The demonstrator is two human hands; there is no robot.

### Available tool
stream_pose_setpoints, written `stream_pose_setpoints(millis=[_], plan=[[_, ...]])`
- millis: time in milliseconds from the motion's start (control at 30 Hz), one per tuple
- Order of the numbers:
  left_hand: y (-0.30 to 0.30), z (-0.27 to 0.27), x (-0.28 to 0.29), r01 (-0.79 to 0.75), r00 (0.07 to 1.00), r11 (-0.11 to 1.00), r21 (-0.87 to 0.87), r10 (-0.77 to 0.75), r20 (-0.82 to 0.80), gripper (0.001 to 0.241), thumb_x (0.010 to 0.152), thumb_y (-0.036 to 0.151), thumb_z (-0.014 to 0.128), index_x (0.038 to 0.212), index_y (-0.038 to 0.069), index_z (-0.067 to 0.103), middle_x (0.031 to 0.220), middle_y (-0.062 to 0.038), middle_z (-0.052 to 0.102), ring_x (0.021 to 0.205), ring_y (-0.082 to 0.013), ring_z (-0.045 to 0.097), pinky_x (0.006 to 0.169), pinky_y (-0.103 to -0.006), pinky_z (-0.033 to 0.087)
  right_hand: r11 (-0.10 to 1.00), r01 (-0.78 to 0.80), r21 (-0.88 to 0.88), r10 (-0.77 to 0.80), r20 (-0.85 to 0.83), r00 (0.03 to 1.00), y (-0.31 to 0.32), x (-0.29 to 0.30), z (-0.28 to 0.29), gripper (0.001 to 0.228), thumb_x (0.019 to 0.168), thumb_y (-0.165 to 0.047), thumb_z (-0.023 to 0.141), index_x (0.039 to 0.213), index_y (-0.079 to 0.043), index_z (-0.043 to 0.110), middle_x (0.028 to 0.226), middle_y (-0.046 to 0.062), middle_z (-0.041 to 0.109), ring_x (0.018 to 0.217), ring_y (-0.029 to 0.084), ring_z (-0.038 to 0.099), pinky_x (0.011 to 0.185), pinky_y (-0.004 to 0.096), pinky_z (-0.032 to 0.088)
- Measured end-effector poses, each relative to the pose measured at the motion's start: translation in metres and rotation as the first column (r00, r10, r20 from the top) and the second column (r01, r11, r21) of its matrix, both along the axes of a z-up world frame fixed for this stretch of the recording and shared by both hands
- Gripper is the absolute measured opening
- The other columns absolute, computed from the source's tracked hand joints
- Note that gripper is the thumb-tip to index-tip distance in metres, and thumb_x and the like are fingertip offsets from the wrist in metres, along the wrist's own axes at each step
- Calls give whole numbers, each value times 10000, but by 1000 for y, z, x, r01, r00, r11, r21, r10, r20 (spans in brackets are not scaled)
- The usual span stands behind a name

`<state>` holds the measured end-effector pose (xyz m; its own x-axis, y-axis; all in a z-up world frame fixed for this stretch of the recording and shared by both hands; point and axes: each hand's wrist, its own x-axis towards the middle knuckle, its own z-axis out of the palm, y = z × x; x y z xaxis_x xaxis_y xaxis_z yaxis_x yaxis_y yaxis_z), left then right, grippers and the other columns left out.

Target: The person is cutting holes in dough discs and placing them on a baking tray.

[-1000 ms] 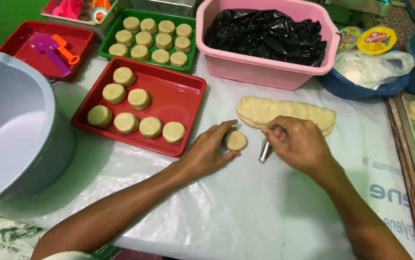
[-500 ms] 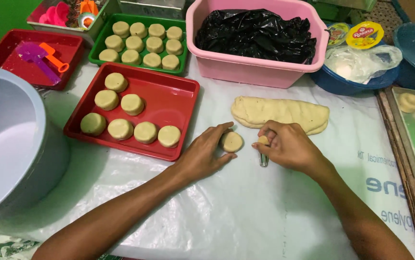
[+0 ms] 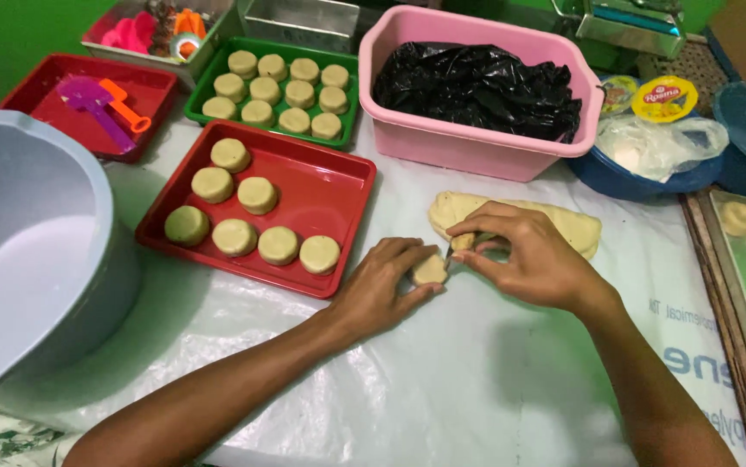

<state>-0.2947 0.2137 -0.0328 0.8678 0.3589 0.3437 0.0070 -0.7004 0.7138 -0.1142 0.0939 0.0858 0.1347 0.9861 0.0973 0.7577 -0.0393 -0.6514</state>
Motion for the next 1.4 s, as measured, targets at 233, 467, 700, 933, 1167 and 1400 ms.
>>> stream_pose_setpoints(millis=[233, 467, 700, 933, 1167, 1400], plan=[[0, 5, 0, 20, 999, 999, 38, -19, -40, 385, 968, 312, 664, 1287, 98, 675, 1290, -277, 612, 1284, -472, 557, 1032, -524, 458, 997, -75, 7, 74, 91, 993, 8, -8, 10, 232, 815, -64, 754, 1039, -6, 755, 978, 208, 745, 957, 378, 743, 819, 451, 637], [4, -4, 3, 17, 999, 1000, 4, -17, -30, 465, 941, 355, 695, 1309, 77, 638, 1296, -248, 620, 1302, -434, 556, 1047, -514, 456, 993, -110, -42, 114, 112, 987, 3, 3, -3, 259, 814, -90, 758, 1070, -52, 763, 1017, 147, 748, 979, 348, 743, 874, 450, 607], [4, -2, 3, 21, 999, 1000, 12, -20, -27, 604, 873, 339, 773, 1318, -31, 601, 1312, -256, 616, 1309, -439, 548, 1043, -523, 462, 990, -139, -28, 141, 129, 982, 4, 7, -9, 239, 822, -86, 752, 1057, -47, 752, 1051, 144, 757, 1001, 361, 734, 893, 469, 571], [5, -2, 4, 28, 999, 1000, 2, -27, -41, 588, 877, 312, 782, 1324, -28, 606, 1310, -226, 624, 1316, -413, 547, 1054, -504, 451, 996, -83, -11, 84, 137, 987, 3, 5, -8, 208, 827, -90, 768, 1027, -34, 759, 1010, 143, 751, 938, 328, 749, 863, 409, 598], [4, 0, 4, 24, 998, 1000, -10, -25, -49, 588, 867, 284, 787, 1327, -34, 603, 1315, -230, 621, 1321, -420, 541, 1067, -513, 441, 992, -117, 46, 112, 97, 989, 2, -3, 1, 191, 845, -81, 756, 1033, -51, 769, 1024, 122, 756, 942, 299, 754, 856, 390, 609], [5, -2, 4, 37, 999, 999, -3, -37, -38, 572, 868, 278, 788, 1312, -34, 607, 1304, -233, 620, 1312, -430, 544, 1059, -517, 443, 988, -153, -17, 154, 103, 983, 5, -1, -5, 207, 844, -30, 727, 1048, -34, 760, 1037, 158, 745, 959, 337, 746, 861, 420, 615]])
